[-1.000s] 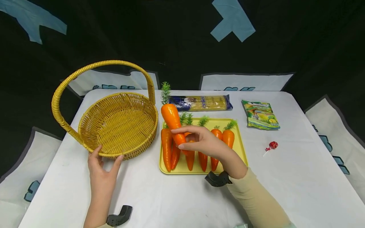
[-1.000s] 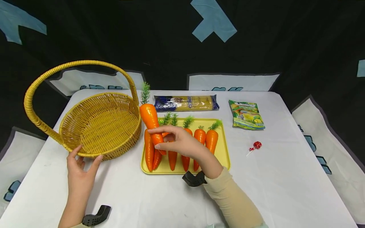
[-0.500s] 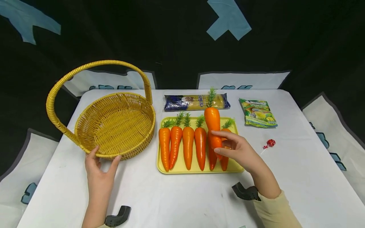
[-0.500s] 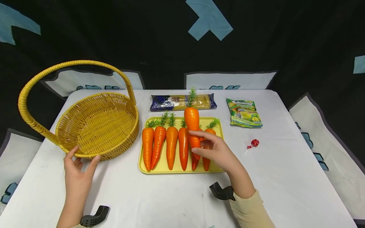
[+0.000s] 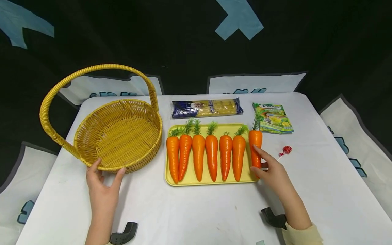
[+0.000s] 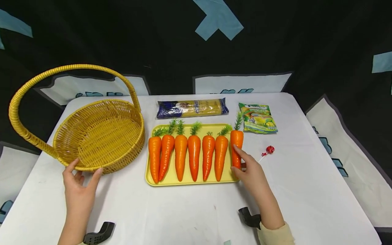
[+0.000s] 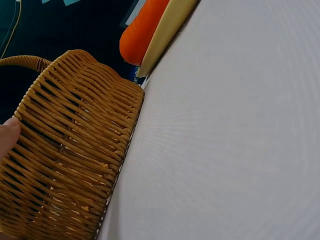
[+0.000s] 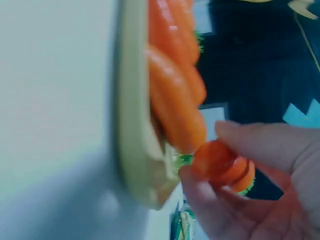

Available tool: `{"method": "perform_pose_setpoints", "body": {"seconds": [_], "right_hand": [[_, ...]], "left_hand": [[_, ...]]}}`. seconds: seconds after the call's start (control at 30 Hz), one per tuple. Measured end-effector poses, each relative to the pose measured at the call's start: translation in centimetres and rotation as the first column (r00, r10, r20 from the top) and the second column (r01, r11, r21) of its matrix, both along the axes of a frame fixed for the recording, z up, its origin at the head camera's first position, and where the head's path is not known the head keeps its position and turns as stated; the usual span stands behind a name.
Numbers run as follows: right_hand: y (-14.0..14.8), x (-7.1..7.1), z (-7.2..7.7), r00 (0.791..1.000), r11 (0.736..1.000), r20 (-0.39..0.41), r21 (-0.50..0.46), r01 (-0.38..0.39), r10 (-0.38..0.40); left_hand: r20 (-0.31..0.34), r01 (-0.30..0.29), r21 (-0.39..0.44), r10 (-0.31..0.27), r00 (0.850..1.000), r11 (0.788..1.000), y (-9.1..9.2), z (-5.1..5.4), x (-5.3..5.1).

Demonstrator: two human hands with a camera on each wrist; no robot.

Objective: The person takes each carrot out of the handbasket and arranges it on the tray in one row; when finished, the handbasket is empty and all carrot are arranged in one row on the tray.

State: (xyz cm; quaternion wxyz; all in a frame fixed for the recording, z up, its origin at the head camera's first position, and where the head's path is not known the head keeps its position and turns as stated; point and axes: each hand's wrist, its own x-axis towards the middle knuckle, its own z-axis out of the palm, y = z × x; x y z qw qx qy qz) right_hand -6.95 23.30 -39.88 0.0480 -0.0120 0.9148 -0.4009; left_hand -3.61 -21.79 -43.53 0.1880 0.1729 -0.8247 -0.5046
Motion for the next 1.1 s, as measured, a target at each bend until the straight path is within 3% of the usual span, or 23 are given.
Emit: {"method": "perform_pose_setpoints", "body": {"seconds": [0.17,0.3,0.47,0.87,1.0,1.1], "right_hand": [[-1.5,-0.2,-0.9,0.999,0.972,-0.030,0.232,0.022,-0.015],[-2.4,-0.4,-1.3,0.998,0.948,-0.051,0.315,0.036,-0.021],[-2.6,-0.5,-1.7,0.992,0.916,-0.121,0.401,0.025,0.026],[-2.5,-1.1,-1.2,0.994,0.885,-0.065,0.463,-0.052,0.093],[-2.6,-1.1,-1.2,0.995,0.896,-0.047,0.441,-0.054,0.083],[-2.5,-0.8,-1.2,0.993,0.917,-0.102,0.400,-0.008,0.053]], "left_hand": [[-0.008,-0.005,0.004,0.005,1.000,1.000,-0.2,-0.1,0.0],[-0.007,-0.005,0.012,0.005,1.000,1.000,-0.1,-0.2,0.0],[-0.008,-0.006,0.015,0.006,1.000,1.000,0.0,-0.2,0.1],[0.019,-0.009,0.017,0.008,1.000,1.000,-0.2,0.1,-0.2],[0.043,-0.006,0.023,0.005,0.999,1.000,-0.4,0.0,-0.5],[0.068,-0.001,0.001,0.000,0.998,1.000,-0.5,0.4,-0.5]]}}
